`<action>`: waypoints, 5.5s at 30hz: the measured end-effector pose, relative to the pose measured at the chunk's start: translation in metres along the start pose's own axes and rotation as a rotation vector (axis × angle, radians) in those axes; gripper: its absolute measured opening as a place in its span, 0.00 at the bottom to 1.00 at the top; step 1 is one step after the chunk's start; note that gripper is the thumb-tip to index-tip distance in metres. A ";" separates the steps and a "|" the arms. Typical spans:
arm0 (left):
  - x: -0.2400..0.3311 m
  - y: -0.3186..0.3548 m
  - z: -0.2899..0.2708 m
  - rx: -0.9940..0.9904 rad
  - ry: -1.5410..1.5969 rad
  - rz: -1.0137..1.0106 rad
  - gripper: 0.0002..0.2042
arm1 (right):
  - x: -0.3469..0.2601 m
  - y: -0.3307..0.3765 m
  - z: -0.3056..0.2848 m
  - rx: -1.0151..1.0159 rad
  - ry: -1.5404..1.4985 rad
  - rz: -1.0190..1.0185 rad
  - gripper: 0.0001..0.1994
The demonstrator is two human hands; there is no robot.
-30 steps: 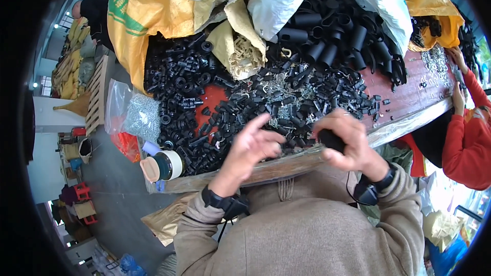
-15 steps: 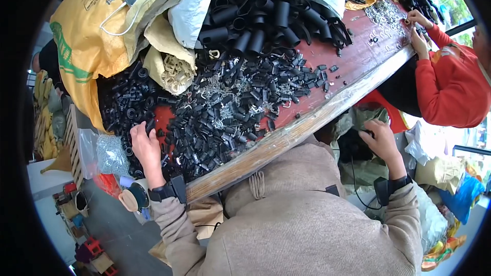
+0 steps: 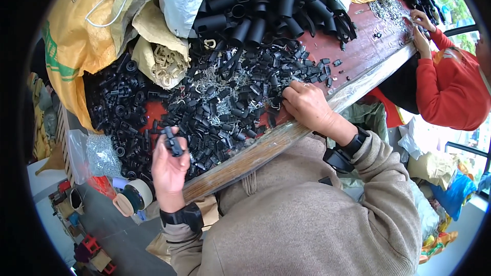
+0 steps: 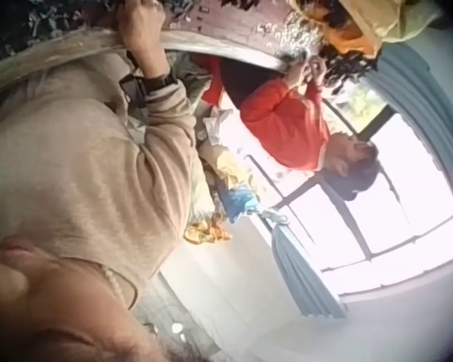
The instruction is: Assembling small black plastic and rubber components by hand at a workbench.
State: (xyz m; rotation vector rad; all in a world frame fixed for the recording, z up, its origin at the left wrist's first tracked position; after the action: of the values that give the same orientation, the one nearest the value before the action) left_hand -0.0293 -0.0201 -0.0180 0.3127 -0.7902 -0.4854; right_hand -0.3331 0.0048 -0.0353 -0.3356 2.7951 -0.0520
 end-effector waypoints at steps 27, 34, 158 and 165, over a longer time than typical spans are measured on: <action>-0.076 -0.028 0.058 -0.234 -0.675 0.180 0.06 | -0.050 -0.015 0.011 -0.460 -1.316 0.314 0.08; -0.070 -0.029 0.059 -0.231 -0.818 0.392 0.04 | -0.053 -0.016 0.012 -0.495 -1.406 0.312 0.08; -0.066 -0.019 0.034 -0.285 0.162 -0.135 0.12 | -0.069 -0.036 0.004 -0.364 -1.209 0.104 0.07; -0.069 -0.017 0.035 -0.262 0.147 -0.080 0.11 | -0.077 -0.034 -0.004 -0.036 -0.627 -0.193 0.04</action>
State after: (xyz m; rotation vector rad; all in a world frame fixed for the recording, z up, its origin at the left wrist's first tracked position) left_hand -0.1017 -0.0016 -0.0432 0.1352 -0.5645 -0.6268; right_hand -0.2556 -0.0100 -0.0047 -0.5260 2.1410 0.0513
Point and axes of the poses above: each hand's wrist, its own y-axis away from the middle knuckle, its own z-axis out of the palm, x = y × z, the point moved 3 cm from there along -y, towards the middle knuckle, and after that the axes turned 6 degrees about y, right-handed, at the moved point
